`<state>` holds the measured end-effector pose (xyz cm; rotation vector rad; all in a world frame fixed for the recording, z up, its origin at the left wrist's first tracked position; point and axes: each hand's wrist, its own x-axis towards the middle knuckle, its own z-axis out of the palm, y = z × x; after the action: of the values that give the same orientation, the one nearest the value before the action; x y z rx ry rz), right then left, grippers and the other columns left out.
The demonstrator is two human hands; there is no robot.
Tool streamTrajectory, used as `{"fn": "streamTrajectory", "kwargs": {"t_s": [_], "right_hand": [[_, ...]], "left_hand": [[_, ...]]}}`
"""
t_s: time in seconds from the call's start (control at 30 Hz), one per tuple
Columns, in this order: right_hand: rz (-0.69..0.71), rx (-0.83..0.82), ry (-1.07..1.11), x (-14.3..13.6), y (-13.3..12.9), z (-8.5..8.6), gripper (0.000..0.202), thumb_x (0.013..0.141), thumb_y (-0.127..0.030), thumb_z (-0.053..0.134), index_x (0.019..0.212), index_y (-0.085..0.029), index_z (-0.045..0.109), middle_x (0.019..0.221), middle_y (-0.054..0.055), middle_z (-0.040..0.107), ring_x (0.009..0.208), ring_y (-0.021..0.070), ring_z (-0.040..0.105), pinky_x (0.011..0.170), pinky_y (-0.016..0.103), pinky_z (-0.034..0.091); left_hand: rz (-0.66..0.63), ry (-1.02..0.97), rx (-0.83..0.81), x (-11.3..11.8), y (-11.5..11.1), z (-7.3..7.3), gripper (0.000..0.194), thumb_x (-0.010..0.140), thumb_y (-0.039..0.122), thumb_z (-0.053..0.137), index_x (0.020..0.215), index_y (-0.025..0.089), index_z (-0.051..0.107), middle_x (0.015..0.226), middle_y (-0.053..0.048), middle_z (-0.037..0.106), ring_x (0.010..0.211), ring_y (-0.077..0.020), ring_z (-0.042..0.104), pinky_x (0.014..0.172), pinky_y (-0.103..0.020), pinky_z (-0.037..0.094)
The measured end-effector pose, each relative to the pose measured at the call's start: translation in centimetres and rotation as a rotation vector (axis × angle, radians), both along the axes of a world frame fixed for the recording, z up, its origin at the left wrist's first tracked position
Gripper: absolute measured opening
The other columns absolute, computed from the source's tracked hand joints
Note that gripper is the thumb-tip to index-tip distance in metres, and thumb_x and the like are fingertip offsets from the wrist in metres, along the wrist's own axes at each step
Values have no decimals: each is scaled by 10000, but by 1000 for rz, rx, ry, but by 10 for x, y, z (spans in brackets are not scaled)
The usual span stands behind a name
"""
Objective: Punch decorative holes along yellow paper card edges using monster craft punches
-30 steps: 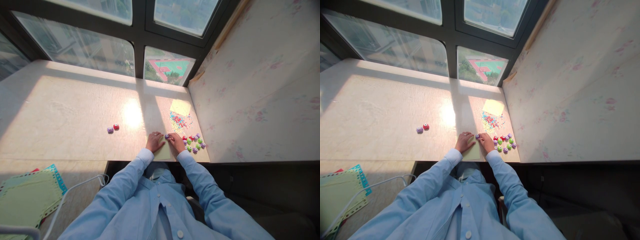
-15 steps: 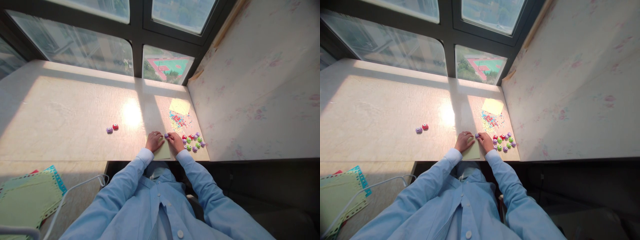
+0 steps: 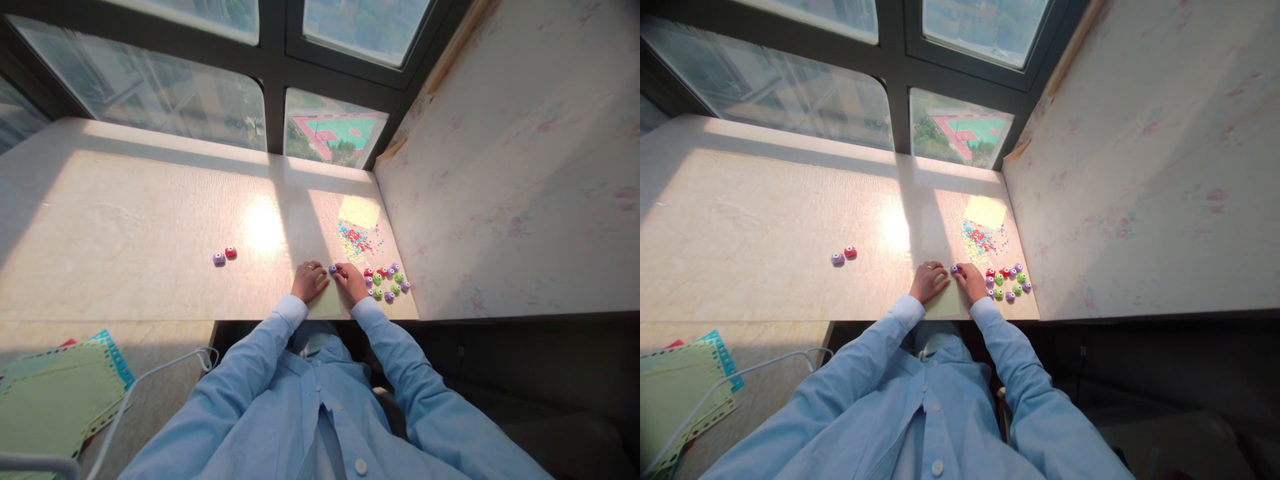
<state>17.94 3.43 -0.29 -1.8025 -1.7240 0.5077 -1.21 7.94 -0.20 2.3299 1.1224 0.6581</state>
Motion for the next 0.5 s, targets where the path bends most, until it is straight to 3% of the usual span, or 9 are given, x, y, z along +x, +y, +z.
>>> {"fn": "streamTrajectory", "kwargs": {"t_s": [0.5], "right_hand": [[-65,-45,36,-5,0,10,344,842,-316,611,1150,-170,654,1100,105,649,1029,212,601,962,352,478]], "left_hand": [[7,-12,21,0,0,-2,156,844,334,688,934,210,715,1092,-76,667,1035,-260,575,873,-409,433]]}}
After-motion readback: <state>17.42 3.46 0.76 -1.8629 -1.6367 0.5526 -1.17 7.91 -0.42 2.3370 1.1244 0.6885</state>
